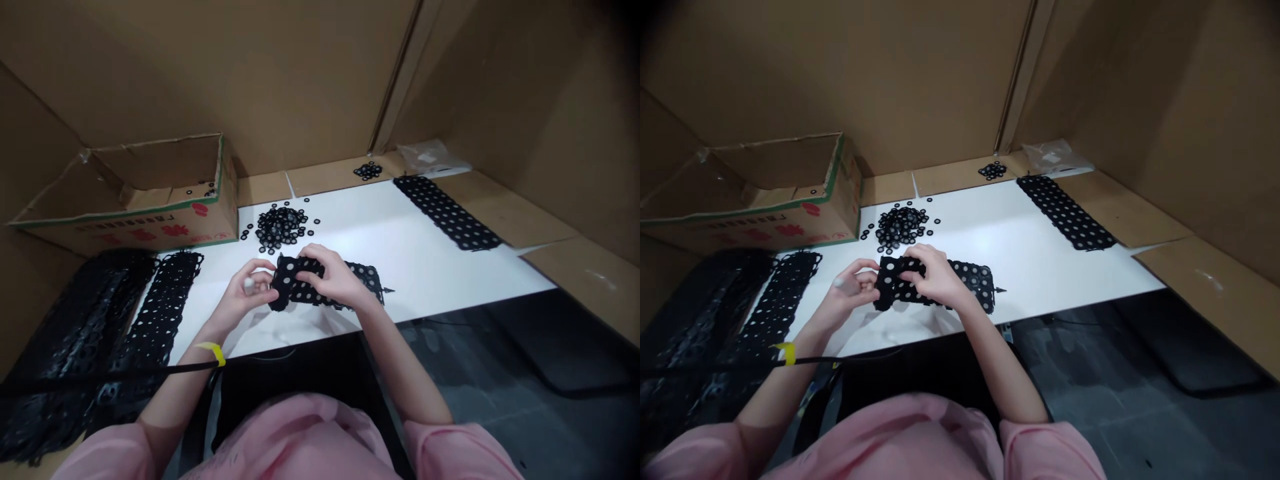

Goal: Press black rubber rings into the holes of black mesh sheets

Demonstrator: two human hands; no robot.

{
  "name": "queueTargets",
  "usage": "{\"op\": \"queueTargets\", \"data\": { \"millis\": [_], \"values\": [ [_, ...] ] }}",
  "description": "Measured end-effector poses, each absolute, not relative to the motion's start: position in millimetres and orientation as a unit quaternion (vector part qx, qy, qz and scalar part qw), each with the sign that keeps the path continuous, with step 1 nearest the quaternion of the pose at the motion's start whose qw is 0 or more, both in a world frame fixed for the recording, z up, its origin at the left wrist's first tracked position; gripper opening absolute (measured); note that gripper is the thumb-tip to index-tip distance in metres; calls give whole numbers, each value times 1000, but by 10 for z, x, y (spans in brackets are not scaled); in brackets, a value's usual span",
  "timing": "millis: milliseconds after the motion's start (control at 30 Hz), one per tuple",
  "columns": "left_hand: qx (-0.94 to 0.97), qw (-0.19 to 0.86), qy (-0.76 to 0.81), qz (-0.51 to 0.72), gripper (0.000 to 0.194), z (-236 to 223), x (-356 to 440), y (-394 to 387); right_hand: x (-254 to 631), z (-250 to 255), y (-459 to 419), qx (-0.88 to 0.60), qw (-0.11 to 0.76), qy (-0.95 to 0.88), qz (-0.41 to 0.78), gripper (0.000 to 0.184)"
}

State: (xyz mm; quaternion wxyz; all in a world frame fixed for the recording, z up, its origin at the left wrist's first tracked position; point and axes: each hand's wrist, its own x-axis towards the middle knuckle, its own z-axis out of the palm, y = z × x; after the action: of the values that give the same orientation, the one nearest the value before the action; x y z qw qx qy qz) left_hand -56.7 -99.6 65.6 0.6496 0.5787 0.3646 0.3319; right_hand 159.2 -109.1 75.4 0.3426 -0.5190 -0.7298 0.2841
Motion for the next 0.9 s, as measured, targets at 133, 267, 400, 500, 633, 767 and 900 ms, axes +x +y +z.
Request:
{"op": "queueTargets", "data": {
  "millis": [133, 267, 400, 500, 633, 767, 900],
  "values": [
    [507, 698, 334, 380, 47, 740, -569, -921, 1655, 969, -1043, -442, 354, -743, 357, 13],
    [480, 710, 316, 406, 48, 849, -529, -922, 1655, 1088, -1027, -371, 357, -727, 454, 29],
    [463, 730, 301, 403, 49, 970, -458, -959, 1571, 1058, -1030, -386, 364, -661, 531, 36],
    [450, 741, 304, 395, 48, 1035, -442, -963, 1509, 1046, -1047, -380, 368, -627, 573, 29],
    [430, 750, 318, 389, 50, 1109, -454, -940, 1463, 1103, -1087, -370, 386, -591, 603, 21],
    [426, 757, 317, 380, 51, 1183, -444, -929, 1439, 1139, -1130, -350, 413, -577, 612, 17],
    [435, 758, 310, 373, 45, 1224, -421, -934, 1422, 1148, -1173, -356, 444, -573, 590, 16]
  ]
}}
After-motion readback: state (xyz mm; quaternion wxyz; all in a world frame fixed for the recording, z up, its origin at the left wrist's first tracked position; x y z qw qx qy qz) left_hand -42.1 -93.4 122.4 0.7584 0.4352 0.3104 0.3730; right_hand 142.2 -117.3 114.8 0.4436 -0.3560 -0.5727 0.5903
